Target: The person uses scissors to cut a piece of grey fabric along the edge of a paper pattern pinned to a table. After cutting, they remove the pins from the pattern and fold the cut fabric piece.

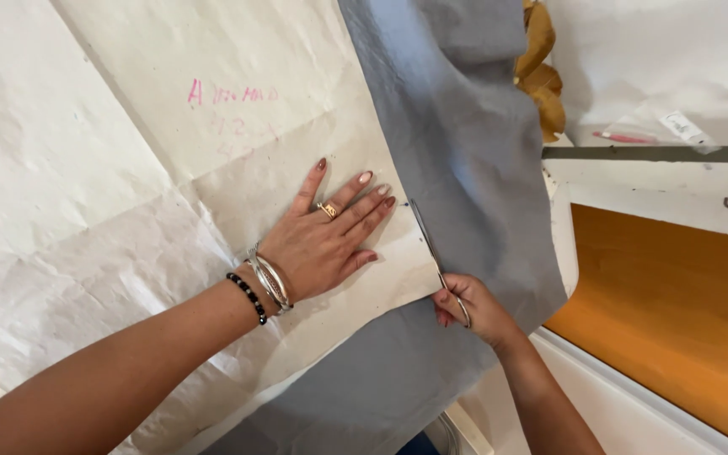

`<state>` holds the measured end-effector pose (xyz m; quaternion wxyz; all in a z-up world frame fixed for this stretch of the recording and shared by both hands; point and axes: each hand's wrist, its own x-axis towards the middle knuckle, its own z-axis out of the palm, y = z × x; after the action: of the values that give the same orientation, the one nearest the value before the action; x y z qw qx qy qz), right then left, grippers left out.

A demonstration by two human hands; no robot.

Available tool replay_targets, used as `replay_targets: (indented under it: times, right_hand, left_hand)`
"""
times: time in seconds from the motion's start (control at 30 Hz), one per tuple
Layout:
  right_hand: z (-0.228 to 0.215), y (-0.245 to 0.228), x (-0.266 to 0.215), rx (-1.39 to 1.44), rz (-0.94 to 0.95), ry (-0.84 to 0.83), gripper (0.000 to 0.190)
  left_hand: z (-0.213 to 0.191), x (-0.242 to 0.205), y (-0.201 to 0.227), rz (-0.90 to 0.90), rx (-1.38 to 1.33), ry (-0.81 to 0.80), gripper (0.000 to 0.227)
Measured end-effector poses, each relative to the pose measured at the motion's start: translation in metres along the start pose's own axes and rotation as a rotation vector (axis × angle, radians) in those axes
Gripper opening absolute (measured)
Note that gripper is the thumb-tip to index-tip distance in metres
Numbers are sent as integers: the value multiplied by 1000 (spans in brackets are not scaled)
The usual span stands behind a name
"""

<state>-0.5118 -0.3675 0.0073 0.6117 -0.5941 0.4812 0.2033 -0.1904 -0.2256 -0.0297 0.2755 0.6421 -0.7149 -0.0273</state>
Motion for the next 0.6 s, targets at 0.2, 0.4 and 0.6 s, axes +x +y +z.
replay_targets:
  times: [0.2, 0.4, 0.6]
  right_hand:
    - [-3, 36, 16, 40, -139, 25, 43]
    - [-3, 38, 15, -9, -131, 47, 42]
    - [-7, -5, 17, -15, -101, 20, 43]
  left_hand:
    - [15, -4, 5, -75, -111, -45, 69]
    - [15, -4, 6, -79, -107, -42, 69]
    - [10, -2, 4, -80, -133, 23, 66]
